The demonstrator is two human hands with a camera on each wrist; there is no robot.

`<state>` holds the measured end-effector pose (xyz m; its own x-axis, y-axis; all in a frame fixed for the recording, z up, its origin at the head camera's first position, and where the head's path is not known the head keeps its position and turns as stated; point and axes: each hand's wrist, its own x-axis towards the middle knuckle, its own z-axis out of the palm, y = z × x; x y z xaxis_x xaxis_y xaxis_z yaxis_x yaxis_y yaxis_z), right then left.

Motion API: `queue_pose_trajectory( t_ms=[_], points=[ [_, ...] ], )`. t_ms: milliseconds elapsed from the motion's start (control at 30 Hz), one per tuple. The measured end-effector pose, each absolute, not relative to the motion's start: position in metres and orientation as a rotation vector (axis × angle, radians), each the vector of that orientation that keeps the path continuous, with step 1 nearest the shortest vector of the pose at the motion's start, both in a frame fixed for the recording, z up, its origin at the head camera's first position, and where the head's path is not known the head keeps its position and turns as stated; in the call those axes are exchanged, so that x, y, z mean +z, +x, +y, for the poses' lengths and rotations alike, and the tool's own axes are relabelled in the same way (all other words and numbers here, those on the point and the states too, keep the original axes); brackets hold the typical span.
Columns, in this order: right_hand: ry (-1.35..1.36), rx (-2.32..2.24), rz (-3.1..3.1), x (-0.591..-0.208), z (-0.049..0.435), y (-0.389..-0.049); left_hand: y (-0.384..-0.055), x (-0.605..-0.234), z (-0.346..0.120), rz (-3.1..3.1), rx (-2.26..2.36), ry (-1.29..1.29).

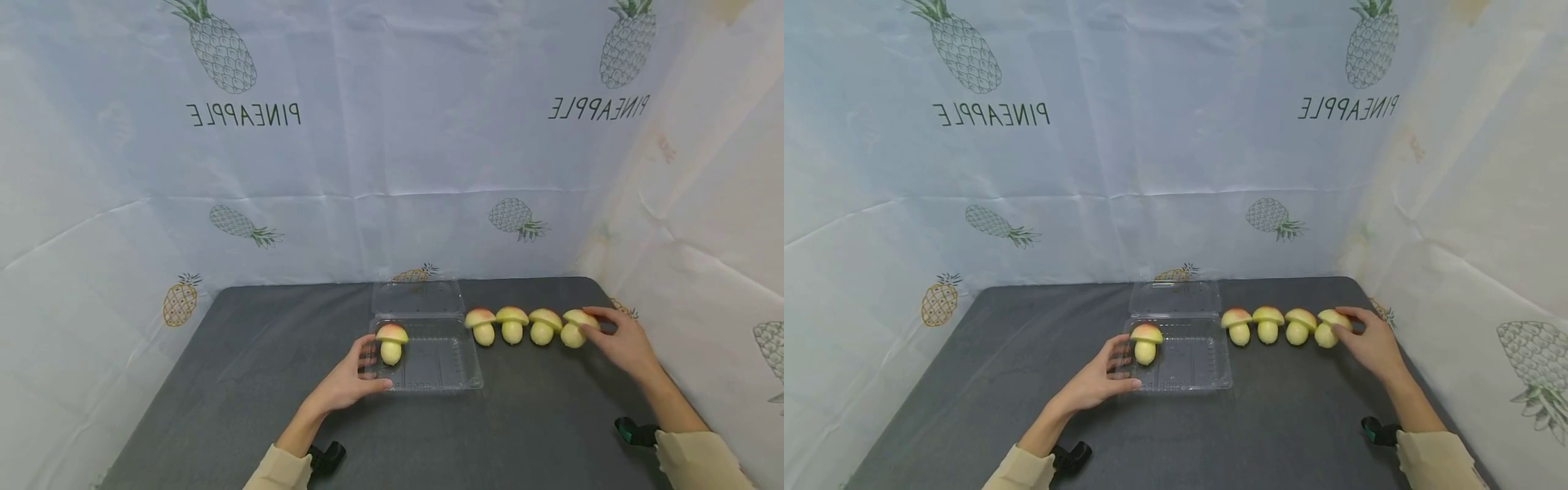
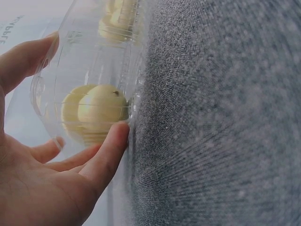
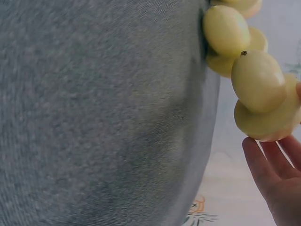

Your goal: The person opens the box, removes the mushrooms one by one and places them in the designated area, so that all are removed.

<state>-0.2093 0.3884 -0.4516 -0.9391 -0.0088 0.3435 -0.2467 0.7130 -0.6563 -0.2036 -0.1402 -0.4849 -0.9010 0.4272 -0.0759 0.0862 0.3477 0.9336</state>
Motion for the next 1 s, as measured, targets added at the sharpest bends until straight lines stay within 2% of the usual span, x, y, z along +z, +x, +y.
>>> queue_pose_trajectory(
  t_ms=[1000],
  points=[
    [0.113, 0.938, -2.757, -0.476, 0.399, -0.221, -0.204, -0.483, -0.141, 2.266, 1.587, 0.439]
  ],
)
